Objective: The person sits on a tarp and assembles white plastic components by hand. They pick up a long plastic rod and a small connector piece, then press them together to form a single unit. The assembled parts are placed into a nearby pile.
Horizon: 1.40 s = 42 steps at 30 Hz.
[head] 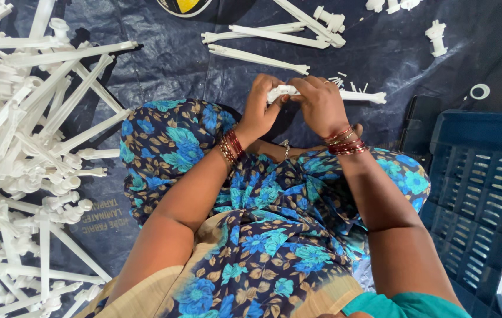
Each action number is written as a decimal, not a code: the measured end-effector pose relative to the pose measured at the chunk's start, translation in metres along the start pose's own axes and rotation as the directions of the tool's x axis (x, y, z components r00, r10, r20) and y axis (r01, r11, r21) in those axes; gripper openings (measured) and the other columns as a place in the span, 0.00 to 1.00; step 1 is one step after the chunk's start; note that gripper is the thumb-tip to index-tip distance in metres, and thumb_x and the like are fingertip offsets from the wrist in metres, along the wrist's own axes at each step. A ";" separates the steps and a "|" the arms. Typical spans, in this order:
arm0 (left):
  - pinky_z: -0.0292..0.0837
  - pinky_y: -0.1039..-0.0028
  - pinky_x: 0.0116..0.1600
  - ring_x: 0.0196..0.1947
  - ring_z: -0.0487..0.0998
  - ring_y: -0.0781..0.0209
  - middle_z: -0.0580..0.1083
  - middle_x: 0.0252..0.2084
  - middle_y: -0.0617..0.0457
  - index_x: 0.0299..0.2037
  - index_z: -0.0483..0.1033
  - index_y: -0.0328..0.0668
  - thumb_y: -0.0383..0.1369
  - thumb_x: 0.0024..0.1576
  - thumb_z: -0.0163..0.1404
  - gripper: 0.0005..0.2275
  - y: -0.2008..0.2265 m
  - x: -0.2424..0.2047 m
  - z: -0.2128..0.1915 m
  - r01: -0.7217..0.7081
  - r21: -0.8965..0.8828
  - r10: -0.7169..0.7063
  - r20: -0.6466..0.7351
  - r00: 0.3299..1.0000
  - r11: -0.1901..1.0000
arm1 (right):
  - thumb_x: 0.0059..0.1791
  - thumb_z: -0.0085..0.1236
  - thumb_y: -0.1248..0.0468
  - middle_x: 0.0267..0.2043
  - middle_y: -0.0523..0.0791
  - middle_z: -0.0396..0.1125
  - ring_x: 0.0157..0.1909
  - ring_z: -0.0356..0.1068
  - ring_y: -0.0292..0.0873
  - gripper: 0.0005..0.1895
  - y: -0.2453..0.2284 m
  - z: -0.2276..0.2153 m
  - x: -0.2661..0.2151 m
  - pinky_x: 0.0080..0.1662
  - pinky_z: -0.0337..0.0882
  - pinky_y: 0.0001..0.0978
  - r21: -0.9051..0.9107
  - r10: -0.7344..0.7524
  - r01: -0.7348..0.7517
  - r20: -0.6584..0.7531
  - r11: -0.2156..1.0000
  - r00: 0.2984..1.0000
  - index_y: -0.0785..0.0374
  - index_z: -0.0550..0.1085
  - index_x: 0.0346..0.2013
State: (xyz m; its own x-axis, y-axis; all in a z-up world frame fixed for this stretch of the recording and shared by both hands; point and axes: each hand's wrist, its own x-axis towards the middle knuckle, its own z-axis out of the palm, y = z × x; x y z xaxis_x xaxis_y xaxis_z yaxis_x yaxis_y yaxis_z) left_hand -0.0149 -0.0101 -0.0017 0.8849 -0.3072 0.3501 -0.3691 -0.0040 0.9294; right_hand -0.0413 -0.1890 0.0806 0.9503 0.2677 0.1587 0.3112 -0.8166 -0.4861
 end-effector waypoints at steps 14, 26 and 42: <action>0.70 0.66 0.49 0.45 0.74 0.48 0.72 0.43 0.45 0.47 0.74 0.37 0.34 0.63 0.54 0.09 0.000 0.002 0.005 0.045 0.118 -0.047 0.016 0.999 0.992 | 0.52 0.59 0.65 0.37 0.45 0.69 0.43 0.71 0.53 0.10 -0.001 -0.016 0.004 0.45 0.66 0.47 -0.196 -0.008 0.024 0.082 0.980 0.997 0.57 0.77 0.49; 0.65 0.80 0.31 0.30 0.71 0.71 0.72 0.35 0.56 0.44 0.72 0.43 0.46 0.64 0.49 0.14 -0.062 -0.009 0.005 0.537 -0.598 -0.730 -0.124 0.672 0.595 | 0.51 0.62 0.67 0.46 0.49 0.74 0.47 0.74 0.53 0.04 0.140 -0.025 -0.023 0.50 0.72 0.44 -0.099 0.473 -0.521 -0.305 0.848 0.827 0.58 0.81 0.40; 0.65 0.72 0.29 0.29 0.71 0.64 0.73 0.37 0.53 0.50 0.66 0.49 0.40 0.64 0.46 0.09 -0.055 -0.009 0.004 0.466 -0.860 -0.758 0.158 0.633 0.210 | 0.52 0.56 0.68 0.40 0.57 0.75 0.44 0.75 0.61 0.06 0.136 0.067 -0.019 0.45 0.74 0.50 -0.248 0.500 -0.481 0.014 0.841 0.866 0.66 0.79 0.39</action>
State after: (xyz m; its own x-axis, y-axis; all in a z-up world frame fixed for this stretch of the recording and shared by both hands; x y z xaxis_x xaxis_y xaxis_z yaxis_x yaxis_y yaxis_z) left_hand -0.0033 -0.0108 -0.0560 0.7949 -0.3415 -0.5015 0.5790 0.6740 0.4588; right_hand -0.0168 -0.2708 -0.0460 0.9786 -0.1694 -0.1172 -0.1957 -0.9421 -0.2723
